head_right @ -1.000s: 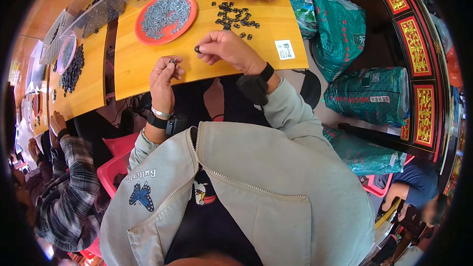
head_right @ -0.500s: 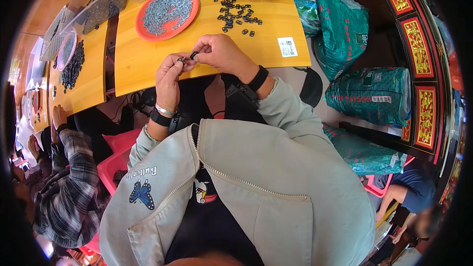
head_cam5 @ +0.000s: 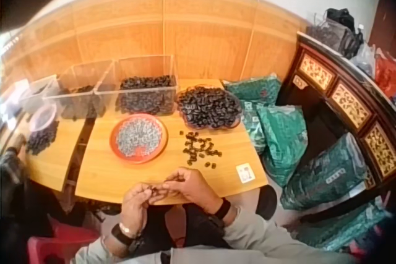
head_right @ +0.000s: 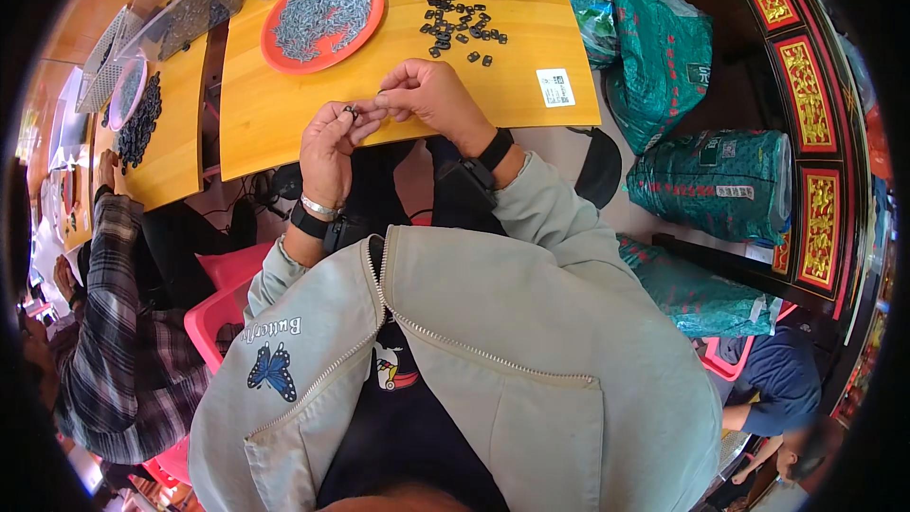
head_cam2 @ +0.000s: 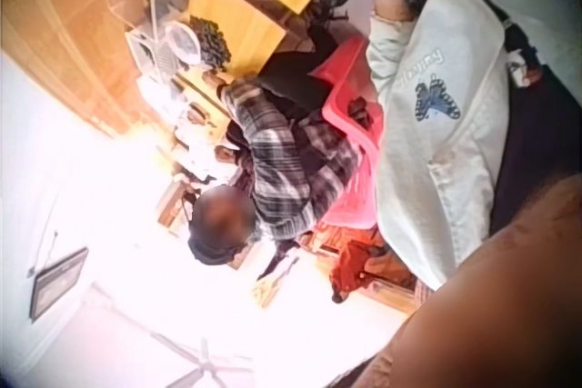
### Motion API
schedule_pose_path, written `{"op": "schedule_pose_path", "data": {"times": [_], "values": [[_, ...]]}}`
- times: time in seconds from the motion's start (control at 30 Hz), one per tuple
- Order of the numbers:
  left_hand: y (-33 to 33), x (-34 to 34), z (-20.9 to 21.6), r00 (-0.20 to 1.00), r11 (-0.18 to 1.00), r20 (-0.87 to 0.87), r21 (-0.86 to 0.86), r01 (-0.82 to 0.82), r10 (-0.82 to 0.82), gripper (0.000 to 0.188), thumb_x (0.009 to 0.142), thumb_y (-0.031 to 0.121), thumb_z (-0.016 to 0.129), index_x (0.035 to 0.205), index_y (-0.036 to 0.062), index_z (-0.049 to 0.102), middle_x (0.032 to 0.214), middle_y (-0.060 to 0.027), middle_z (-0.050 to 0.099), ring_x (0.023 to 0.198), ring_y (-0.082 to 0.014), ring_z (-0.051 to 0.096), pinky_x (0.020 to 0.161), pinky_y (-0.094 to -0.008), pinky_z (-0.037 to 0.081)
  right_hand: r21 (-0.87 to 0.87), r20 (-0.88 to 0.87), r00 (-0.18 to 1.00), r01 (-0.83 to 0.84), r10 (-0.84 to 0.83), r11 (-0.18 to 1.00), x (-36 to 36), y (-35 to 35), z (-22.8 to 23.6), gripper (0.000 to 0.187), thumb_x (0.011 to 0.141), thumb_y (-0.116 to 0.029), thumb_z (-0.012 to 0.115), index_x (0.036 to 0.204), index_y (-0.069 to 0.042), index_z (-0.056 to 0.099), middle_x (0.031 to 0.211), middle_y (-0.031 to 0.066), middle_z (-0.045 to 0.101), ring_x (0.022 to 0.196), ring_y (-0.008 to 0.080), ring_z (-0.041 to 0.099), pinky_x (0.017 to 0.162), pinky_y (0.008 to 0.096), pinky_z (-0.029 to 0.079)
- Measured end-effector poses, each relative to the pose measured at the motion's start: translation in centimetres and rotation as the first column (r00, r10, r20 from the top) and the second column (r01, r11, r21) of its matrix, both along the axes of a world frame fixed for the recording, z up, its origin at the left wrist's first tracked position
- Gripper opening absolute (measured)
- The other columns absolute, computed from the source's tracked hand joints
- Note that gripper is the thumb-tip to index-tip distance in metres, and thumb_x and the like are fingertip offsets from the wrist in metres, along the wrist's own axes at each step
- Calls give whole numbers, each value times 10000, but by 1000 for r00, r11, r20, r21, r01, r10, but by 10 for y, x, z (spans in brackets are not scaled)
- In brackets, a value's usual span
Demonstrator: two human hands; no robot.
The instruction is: Manually trimming and inspecting small black plastic components and placing them into a collection bowl.
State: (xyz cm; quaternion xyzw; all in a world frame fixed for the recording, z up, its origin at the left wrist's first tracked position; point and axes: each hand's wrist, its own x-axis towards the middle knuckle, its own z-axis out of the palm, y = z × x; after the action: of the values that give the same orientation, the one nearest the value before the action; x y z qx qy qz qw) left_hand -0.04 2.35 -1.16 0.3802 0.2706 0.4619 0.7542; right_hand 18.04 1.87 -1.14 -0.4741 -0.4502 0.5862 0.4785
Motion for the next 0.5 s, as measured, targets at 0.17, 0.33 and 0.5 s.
{"op": "schedule_pose_path", "data": {"times": [0.17,0.33,0.5], "values": [[4,-3,-7,998,999,-58,-39,-35,33,140,910,87,424,890,-18,514,920,-153,626,843,-237,640,789,-321,510,-26,-95,995,28,-30,999,0,1,1,206,820,-65,640,1004,17,602,812,43,634,680,87,605,648,204,501],[3,-2,-4,981,998,-192,-47,-41,31,148,913,134,464,843,25,534,765,-70,609,654,-141,595,615,-236,470,-22,-54,999,3,-5,1000,1,1,9,210,835,-84,634,1020,12,606,826,43,641,697,88,609,662,210,506],[4,-1,-4,972,999,-234,-33,-41,32,155,915,137,464,813,39,528,681,-35,563,588,-119,555,553,-213,430,-25,-10,1000,-19,19,999,-2,1,14,197,840,-101,634,1002,9,614,811,38,641,684,81,603,651,207,503]]}}
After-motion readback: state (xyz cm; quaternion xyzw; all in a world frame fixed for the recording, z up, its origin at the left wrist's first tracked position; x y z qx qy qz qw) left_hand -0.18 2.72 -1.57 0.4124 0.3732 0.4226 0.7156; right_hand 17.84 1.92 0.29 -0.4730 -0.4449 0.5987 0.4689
